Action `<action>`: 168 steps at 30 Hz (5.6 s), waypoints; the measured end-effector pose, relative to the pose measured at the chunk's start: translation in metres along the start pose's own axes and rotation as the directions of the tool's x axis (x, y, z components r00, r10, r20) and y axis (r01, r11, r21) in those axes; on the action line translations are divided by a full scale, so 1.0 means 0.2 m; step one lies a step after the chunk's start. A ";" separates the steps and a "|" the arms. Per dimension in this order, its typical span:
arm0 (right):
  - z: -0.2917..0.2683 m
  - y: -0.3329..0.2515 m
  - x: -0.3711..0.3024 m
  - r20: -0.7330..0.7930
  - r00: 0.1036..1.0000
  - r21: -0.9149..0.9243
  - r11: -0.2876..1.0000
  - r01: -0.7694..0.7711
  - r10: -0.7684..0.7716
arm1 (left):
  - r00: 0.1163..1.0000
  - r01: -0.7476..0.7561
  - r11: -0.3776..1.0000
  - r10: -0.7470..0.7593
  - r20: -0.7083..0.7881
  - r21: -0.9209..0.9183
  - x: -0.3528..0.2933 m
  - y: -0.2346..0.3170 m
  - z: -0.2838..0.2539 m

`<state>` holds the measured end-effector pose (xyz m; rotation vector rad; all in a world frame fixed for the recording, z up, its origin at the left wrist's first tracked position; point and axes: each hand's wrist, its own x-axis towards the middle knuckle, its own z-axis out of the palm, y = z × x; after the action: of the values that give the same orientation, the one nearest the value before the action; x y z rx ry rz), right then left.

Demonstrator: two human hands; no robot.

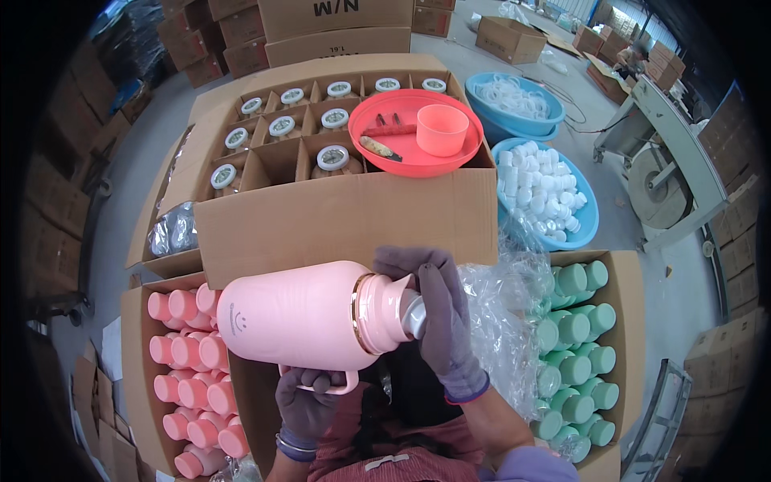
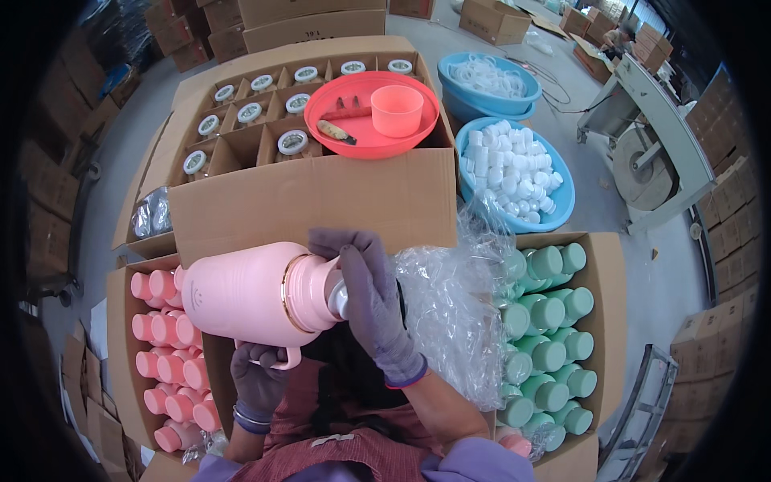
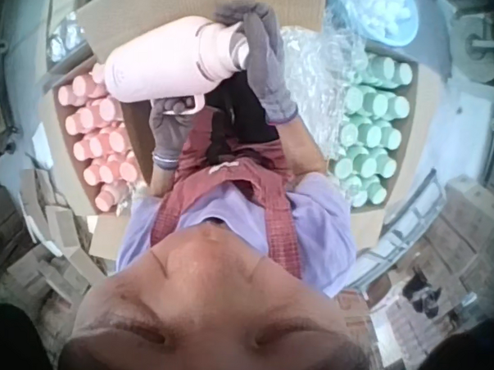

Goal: The person assembles pink and green thermos flasks by inserting inner liners, attaching lids, and wrapping each unit in plastic. The person handles the components one at a time, places the finished units into a cardboard box, and repeats the process.

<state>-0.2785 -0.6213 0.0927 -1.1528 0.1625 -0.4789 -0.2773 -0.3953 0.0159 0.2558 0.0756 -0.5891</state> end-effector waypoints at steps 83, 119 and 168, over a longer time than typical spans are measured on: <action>0.00 -0.35 0.19 0.224 0.827 -0.107 0.857 -0.505 0.515 | 0.927 -0.274 0.849 0.108 0.358 0.453 0.19 0.15 0.17; -0.89 -0.33 0.26 0.284 0.958 -0.945 0.185 0.272 0.042 | 0.886 -0.462 -0.197 -0.051 0.461 0.865 0.19 0.43 0.36; -0.63 -0.53 -0.05 -0.098 0.932 -0.915 -0.399 0.053 0.348 | 0.817 -0.346 -0.780 0.023 0.576 0.522 1.21 0.81 0.36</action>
<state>-0.3628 -0.7565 0.1357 -3.0005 0.6219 0.3713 0.0146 -0.4141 0.0855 2.3535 -0.9921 0.3672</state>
